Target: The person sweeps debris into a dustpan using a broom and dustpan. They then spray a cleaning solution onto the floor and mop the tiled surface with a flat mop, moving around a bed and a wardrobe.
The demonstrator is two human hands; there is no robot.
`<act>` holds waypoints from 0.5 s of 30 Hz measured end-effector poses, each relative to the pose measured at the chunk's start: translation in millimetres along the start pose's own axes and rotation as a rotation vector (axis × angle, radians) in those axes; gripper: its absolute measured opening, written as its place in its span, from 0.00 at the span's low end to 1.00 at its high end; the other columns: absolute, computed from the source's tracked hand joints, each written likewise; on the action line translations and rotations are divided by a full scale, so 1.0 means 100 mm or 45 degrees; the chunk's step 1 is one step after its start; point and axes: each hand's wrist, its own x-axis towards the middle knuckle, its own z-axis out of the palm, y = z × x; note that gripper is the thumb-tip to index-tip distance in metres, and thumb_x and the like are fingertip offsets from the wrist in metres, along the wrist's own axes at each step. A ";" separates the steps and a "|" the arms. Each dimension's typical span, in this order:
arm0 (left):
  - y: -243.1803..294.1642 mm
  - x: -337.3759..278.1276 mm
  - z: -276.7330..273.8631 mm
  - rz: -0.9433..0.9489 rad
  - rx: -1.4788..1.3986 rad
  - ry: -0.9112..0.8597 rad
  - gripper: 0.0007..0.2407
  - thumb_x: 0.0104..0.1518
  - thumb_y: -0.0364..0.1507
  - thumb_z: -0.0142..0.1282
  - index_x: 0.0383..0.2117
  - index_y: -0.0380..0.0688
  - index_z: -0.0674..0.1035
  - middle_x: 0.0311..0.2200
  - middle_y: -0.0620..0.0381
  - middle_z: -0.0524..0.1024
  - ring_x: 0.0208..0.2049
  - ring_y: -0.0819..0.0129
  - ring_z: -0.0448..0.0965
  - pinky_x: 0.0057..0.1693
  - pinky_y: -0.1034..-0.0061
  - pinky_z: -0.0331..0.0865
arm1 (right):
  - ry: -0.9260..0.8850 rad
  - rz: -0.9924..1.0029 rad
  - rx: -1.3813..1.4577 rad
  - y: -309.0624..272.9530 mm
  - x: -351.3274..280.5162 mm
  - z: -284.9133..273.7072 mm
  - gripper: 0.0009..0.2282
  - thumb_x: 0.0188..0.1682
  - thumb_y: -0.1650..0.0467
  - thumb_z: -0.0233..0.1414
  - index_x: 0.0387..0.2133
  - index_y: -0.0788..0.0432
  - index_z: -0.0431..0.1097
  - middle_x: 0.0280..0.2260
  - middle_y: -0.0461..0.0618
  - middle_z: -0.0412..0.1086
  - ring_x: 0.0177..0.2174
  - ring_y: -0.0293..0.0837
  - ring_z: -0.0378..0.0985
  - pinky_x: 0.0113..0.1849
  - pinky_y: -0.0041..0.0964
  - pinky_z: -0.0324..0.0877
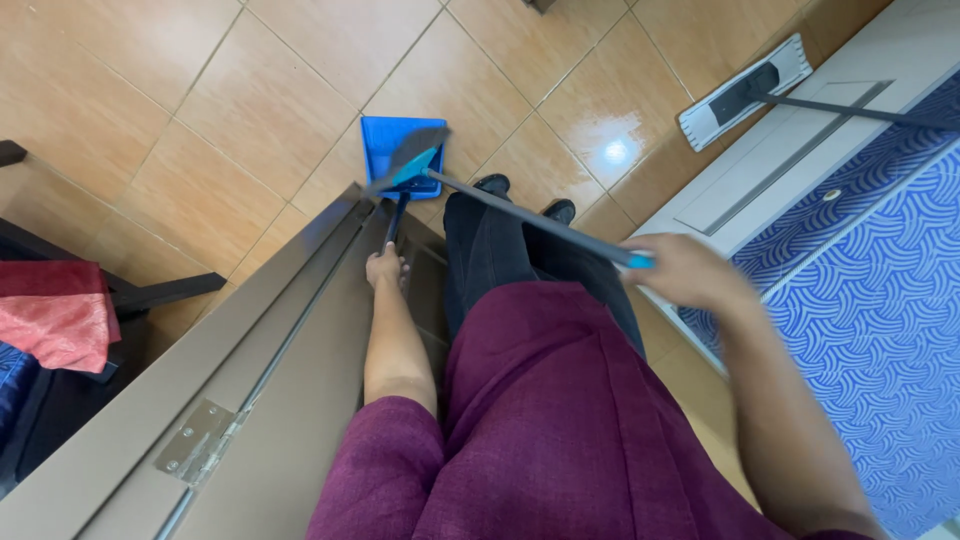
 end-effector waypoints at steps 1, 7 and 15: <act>-0.03 0.02 -0.02 -0.001 0.005 0.000 0.23 0.58 0.40 0.58 0.60 0.51 0.71 0.42 0.48 0.83 0.28 0.63 0.81 0.36 0.67 0.73 | -0.002 0.003 0.004 0.10 -0.19 -0.14 0.21 0.41 0.64 0.61 0.50 0.54 0.75 0.43 0.57 0.79 0.44 0.55 0.81 0.48 0.45 0.72; -0.19 0.23 -0.06 0.223 0.279 0.179 0.22 0.59 0.39 0.58 0.59 0.46 0.75 0.43 0.45 0.84 0.40 0.58 0.84 0.47 0.65 0.76 | 0.027 0.462 0.232 0.62 -1.03 -0.48 0.27 0.44 0.59 0.62 0.60 0.42 0.69 0.34 0.56 0.77 0.33 0.46 0.82 0.39 0.42 0.75; 0.32 -0.33 -0.15 0.435 0.660 0.263 0.20 0.58 0.41 0.57 0.57 0.54 0.78 0.51 0.45 0.79 0.53 0.50 0.78 0.57 0.59 0.71 | -0.041 0.393 0.715 0.93 -0.30 0.66 0.21 0.46 0.65 0.58 0.54 0.52 0.74 0.18 0.46 0.61 0.18 0.39 0.60 0.21 0.38 0.58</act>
